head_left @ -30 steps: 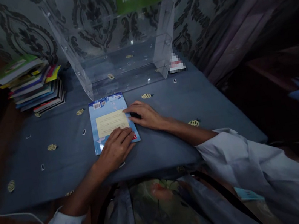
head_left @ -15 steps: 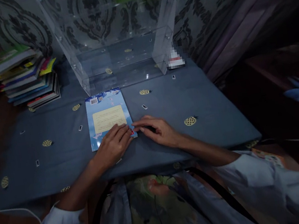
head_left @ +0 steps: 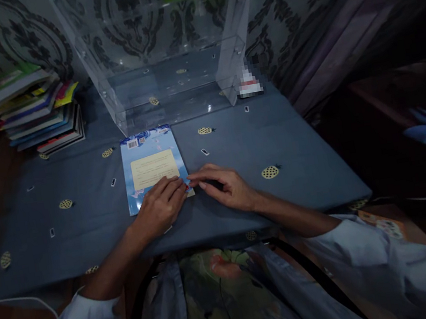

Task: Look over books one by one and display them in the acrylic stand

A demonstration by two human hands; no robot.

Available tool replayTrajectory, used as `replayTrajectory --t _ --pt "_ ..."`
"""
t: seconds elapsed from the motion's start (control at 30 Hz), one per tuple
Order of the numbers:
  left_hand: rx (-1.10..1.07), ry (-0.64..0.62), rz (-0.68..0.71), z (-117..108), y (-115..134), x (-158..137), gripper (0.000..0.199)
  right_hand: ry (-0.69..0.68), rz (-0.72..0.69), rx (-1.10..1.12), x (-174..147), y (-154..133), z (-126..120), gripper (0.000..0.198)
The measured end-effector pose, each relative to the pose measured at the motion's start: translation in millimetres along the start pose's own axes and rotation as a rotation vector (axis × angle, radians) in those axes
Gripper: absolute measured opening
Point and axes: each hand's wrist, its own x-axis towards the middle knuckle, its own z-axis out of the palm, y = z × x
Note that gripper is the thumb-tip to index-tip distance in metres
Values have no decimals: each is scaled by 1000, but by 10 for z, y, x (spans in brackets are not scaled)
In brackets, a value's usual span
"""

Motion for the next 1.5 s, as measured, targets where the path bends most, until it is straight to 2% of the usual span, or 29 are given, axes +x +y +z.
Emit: replayTrajectory --t 0.27,0.47,0.57,0.77,0.87,1.13,1.3,1.5 --pt "-7 -69 -23 -7 9 -24 22 -88 -135 -140 9 9 23 32" --pt "60 -127 -25 -25 32 -111 30 -118 -232 -249 7 25 36 29" --pt "90 -94 -61 -108 -6 -263 31 -133 -236 -258 13 9 30 26" --pt "156 -23 -252 -388 -148 -709 36 -132 -233 -285 29 1 20 21" --pt "144 -11 -303 -441 -171 -854 41 -137 -254 -280 39 11 32 21" --pt "125 13 -357 -364 -147 -929 42 -215 -239 -333 8 68 70 27" --pt "75 -28 -461 -328 -141 -986 43 -289 -182 -433 0 127 87 48" --pt "125 -73 -388 -390 40 -1031 56 -329 -162 -502 -111 -22 77 55"
